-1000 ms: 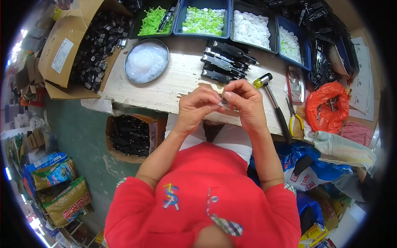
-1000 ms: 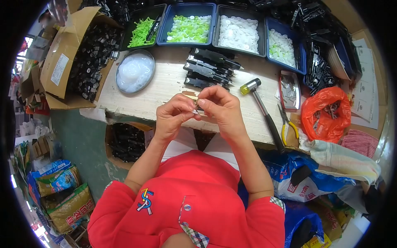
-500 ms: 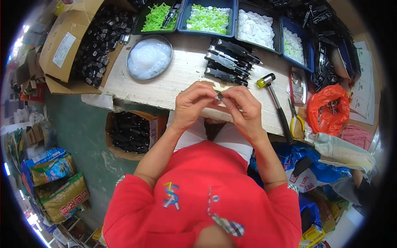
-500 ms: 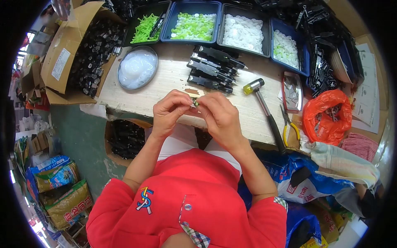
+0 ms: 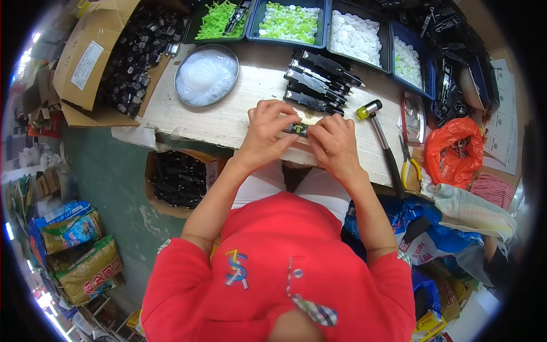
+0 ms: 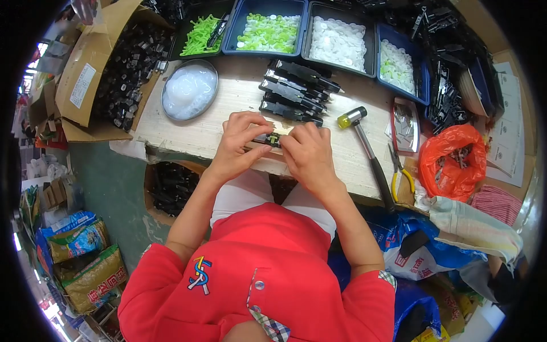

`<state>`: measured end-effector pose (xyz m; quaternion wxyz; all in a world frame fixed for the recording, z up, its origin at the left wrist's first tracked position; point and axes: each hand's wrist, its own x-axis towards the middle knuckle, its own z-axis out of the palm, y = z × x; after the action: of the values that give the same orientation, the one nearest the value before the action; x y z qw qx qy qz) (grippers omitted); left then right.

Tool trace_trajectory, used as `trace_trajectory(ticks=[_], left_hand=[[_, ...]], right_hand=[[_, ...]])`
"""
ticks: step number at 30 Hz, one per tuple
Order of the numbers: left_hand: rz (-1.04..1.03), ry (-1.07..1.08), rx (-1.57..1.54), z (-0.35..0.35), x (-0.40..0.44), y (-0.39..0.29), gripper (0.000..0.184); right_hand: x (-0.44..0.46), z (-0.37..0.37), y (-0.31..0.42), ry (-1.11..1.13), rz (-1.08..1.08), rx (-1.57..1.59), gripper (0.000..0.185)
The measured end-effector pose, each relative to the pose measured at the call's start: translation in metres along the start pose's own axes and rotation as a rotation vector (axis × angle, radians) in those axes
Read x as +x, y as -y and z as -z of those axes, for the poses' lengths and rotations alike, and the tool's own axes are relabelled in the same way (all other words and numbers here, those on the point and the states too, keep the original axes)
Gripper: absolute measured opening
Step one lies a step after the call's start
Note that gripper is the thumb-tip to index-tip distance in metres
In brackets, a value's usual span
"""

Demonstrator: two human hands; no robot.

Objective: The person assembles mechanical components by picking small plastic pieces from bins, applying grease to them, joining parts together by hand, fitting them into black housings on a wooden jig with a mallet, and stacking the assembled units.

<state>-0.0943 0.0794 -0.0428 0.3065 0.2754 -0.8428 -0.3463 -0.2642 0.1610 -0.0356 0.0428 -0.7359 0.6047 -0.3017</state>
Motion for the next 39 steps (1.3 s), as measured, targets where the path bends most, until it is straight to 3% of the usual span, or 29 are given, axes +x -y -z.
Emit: trace_trajectory(ticks=[10,16,18,22,26,30,35,39], left_hand=[[-0.001,0.119,0.120,-0.012,0.012,0.002,0.027],[0.102,0.355,0.310,-0.004,0.036,-0.014,0.018],[0.087,0.437,0.359,-0.001,0.044,-0.021,0.016],[-0.081,0.549,0.504,-0.005,0.071,-0.035,0.015],[-0.312,0.311,0.399,-0.037,0.137,-0.054,0.012],[-0.536,0.166,0.546,-0.101,0.222,-0.062,0.007],[-0.645,0.385,0.876,-0.156,0.267,-0.056,0.008],[-0.735,0.480,0.837,-0.176,0.280,-0.044,0.009]], right_hand=[[0.006,0.008,-0.007,0.150,-0.011,0.030,0.014],[0.002,0.022,-0.022,0.097,-0.076,0.111,0.012],[-0.001,0.039,-0.037,-0.040,-0.111,0.144,0.009],[-0.023,0.090,-0.083,-0.219,-0.453,0.084,0.009],[-0.050,0.109,-0.132,-0.267,-0.551,-0.120,0.008],[-0.051,0.110,-0.144,-0.081,-0.624,-0.300,0.012],[-0.048,0.104,-0.154,-0.034,-0.613,-0.349,0.016],[-0.047,0.103,-0.161,0.010,-0.665,-0.344,0.011]])
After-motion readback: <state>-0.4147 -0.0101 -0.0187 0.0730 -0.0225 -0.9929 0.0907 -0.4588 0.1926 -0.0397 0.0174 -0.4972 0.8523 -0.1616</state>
